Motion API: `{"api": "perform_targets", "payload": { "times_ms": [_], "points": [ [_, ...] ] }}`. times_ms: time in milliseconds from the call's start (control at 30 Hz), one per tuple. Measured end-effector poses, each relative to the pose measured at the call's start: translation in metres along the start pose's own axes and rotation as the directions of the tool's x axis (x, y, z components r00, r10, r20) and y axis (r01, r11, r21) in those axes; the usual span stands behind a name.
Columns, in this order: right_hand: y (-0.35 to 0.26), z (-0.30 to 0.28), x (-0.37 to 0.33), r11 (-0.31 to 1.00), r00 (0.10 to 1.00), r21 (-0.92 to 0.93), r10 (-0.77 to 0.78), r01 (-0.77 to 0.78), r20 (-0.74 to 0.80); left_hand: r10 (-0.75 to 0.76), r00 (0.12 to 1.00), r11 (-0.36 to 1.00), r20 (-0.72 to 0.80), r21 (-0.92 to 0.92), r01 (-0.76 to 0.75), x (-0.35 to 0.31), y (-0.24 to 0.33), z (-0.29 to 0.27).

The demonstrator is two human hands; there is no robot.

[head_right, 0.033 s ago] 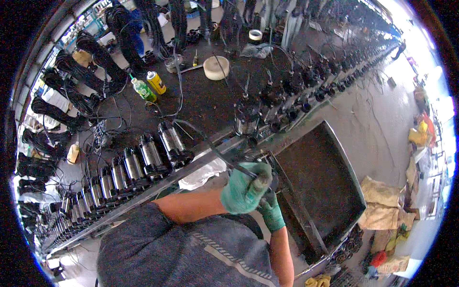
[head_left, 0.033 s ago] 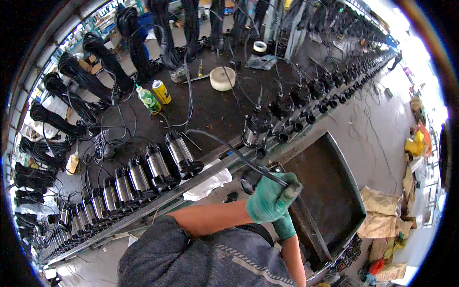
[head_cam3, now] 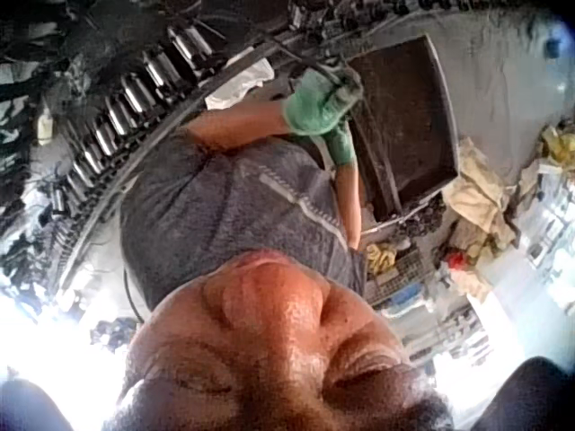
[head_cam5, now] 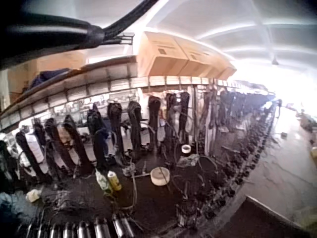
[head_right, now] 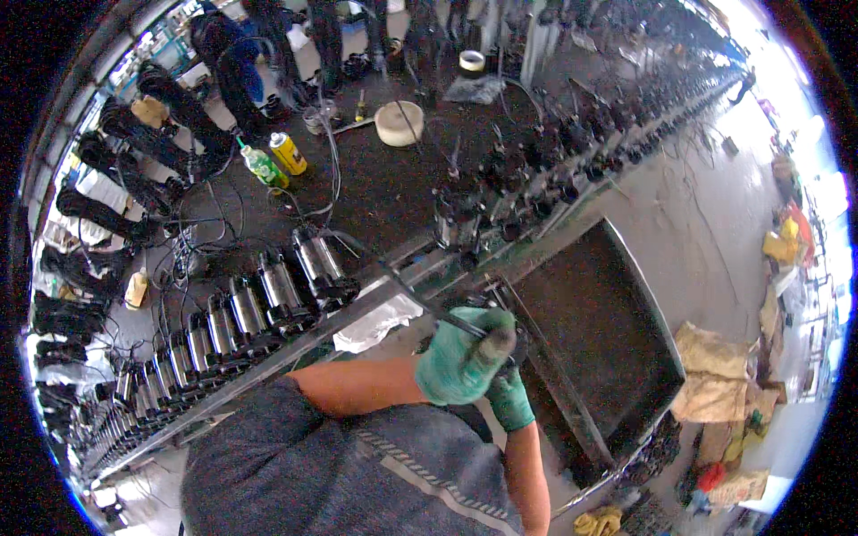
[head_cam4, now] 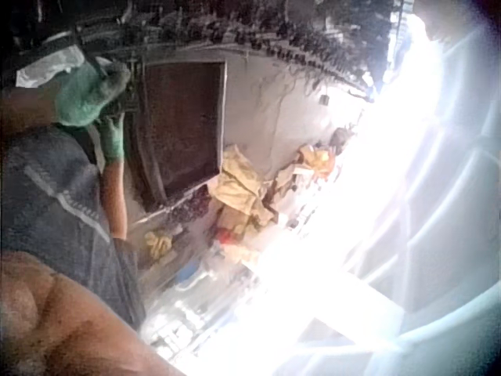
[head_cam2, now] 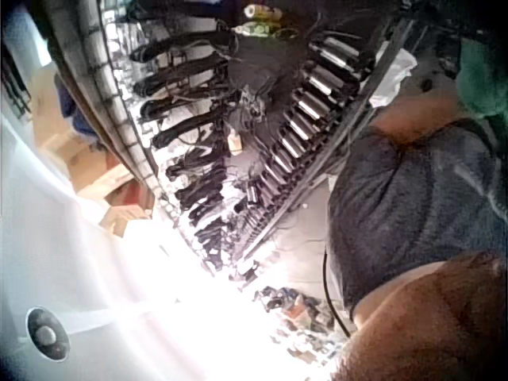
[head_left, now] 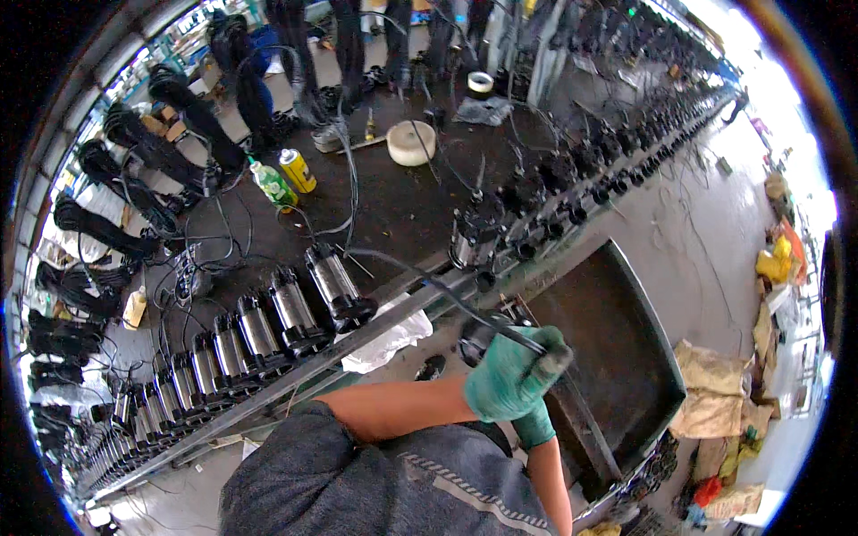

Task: The person repeatedly tests a cylindrical metal device by inserting a rod into a tray filled with dark liquid. The person holds the cylinder, submerges it, and manipulates the rod, then removes it and places it on a nearby rack. The process is repeated multiple times with the same device.

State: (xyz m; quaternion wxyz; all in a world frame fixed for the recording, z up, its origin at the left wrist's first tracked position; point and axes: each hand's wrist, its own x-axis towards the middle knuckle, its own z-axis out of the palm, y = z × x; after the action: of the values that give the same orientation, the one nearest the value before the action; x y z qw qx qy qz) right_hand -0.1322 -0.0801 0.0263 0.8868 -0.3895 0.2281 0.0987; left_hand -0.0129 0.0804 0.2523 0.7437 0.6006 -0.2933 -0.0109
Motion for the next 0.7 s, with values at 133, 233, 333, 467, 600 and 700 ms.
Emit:
{"api": "perform_targets", "payload": {
  "times_ms": [133, 233, 333, 467, 600, 700],
  "points": [
    [-0.016, -0.018, -0.054, 0.948, 0.939, -0.245, -0.258, 0.202, -0.225, 0.18, 0.92, 0.972, 0.349, 0.079, -0.22, -0.006, -0.006, 0.05],
    [-0.04, -0.043, -0.101, 0.846, 0.825, -0.48, -0.433, 0.232, -0.364, 0.085, 0.944, 0.97, 0.32, 0.189, -0.151, -0.009, -0.01, 0.067],
    [-0.06, -0.079, -0.144, 0.856, 0.772, -0.494, -0.415, 0.153, -0.481, -0.246, 0.936, 0.965, 0.25, 0.155, 0.211, 0.005, -0.055, 0.055],
    [-0.082, -0.078, -0.16, 0.746, 0.682, -0.663, -0.457, -0.056, -0.572, -0.444, 0.888, 0.843, 0.121, 0.392, 0.368, -0.022, -0.167, 0.026],
    [-0.091, -0.077, -0.138, 0.452, 0.642, -0.83, -0.539, -0.325, -0.545, -0.551, 0.834, 0.69, 0.025, 0.575, 0.439, -0.062, -0.269, -0.006],
    [-0.089, -0.076, -0.124, 0.281, 0.643, -0.885, -0.61, -0.371, -0.463, -0.615, 0.789, 0.59, -0.009, 0.658, 0.468, -0.066, -0.29, -0.011]
  ]
}}
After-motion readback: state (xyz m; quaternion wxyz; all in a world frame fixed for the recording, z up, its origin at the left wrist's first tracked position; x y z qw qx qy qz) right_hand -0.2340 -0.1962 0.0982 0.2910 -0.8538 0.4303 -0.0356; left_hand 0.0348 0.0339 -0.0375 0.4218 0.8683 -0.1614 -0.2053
